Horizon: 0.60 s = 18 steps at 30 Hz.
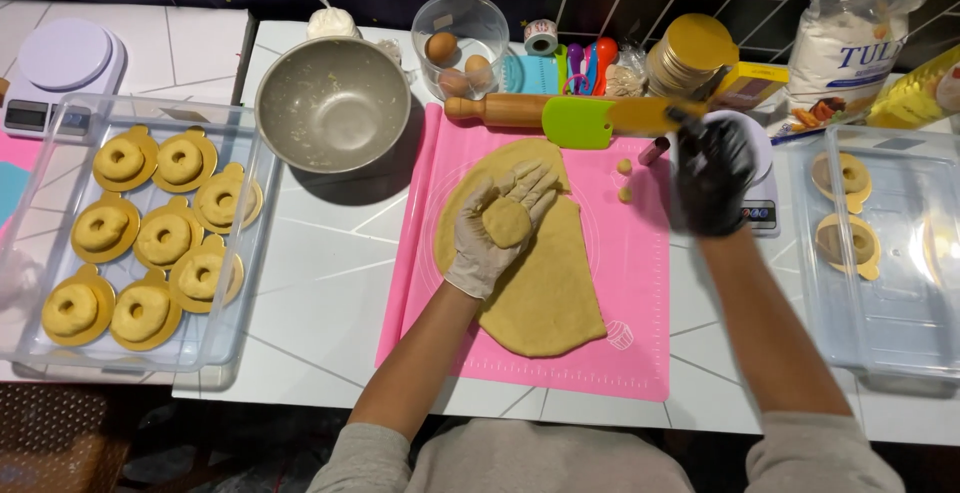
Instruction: Using a circular mold and a scraper to cut and shape dough into donuts on a silicone mat.
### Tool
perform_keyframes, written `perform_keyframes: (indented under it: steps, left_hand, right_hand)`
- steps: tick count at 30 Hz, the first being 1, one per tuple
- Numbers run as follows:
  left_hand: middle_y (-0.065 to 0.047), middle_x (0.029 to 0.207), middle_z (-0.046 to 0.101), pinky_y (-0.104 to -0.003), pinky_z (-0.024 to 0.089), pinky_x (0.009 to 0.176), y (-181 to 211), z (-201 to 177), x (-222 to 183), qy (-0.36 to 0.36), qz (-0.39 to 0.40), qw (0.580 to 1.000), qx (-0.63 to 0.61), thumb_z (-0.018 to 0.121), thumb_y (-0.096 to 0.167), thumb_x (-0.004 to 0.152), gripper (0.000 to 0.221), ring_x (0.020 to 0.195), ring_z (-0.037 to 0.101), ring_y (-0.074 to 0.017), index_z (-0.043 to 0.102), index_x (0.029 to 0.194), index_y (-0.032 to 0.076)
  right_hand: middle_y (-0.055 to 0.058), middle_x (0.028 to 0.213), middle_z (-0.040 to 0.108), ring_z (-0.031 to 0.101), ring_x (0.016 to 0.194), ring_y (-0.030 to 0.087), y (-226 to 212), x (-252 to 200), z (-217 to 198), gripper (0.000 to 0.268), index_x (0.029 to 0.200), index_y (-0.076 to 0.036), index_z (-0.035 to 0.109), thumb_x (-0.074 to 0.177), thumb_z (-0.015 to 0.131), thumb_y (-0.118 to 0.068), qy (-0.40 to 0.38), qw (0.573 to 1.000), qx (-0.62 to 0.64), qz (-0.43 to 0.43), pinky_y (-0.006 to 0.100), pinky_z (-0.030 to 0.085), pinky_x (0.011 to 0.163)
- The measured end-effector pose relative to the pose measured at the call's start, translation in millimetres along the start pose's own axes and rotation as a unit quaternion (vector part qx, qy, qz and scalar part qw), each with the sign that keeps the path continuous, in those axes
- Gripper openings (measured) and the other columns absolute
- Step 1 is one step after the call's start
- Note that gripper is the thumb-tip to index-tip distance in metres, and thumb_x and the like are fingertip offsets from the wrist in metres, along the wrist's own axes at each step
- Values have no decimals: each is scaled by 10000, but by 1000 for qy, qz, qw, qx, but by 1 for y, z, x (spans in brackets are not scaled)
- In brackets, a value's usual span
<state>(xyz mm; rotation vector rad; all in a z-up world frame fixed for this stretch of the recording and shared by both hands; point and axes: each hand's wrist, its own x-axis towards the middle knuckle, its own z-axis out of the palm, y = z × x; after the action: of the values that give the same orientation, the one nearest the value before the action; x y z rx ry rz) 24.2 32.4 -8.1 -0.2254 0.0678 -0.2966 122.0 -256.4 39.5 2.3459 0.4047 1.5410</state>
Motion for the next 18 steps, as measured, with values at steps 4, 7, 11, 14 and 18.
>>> perform_keyframes:
  steps: [4, 7, 11, 14, 18]
  left_hand:
    - [-318, 1572, 351, -599, 187, 1238, 10, -20, 9, -99, 30, 987, 124, 420, 469, 1056, 681, 1485, 281, -483, 420, 1508, -40]
    - [-295, 1587, 357, -572, 186, 1246, 7, -14, 4, -111, 48, 984, 134, 367, 352, 1078, 575, 1493, 275, -466, 452, 1504, -26]
    - [-275, 1636, 255, -515, 144, 1286, 12, -14, 6, -123, 35, 987, 101, 412, 277, 1037, 586, 1540, 223, -401, 380, 1533, -33]
    - [-276, 1560, 295, -515, 183, 1216, 2, 4, 1, -98, 39, 987, 120, 442, 270, 1020, 548, 1455, 266, -402, 409, 1471, -40]
    - [-278, 1445, 354, -515, 242, 1112, -13, 25, -7, -60, 49, 986, 148, 488, 258, 993, 495, 1327, 330, -403, 453, 1379, -49]
  right_hand:
    - [92, 877, 649, 654, 745, 284, -77, -24, -100, 142, 1060, -72, 766, 997, 692, -177, -136, 885, 425, 132, 339, 545, 690]
    - [113, 867, 736, 696, 750, 259, -98, -36, -131, 238, 1129, -99, 800, 903, 754, -38, -208, 731, 579, 295, 320, 549, 703]
    - [166, 896, 779, 681, 633, 165, -98, -48, -118, 157, 1066, -20, 784, 915, 764, 18, -211, 618, 622, 433, 310, 583, 572]
    - [121, 951, 781, 707, 592, 195, -97, -66, -98, 165, 1072, -46, 764, 913, 800, -65, -233, 466, 654, 548, 309, 640, 541]
    - [130, 946, 784, 725, 573, 250, -102, -37, -133, 204, 1076, -55, 774, 882, 824, -93, -254, 418, 644, 588, 337, 638, 503]
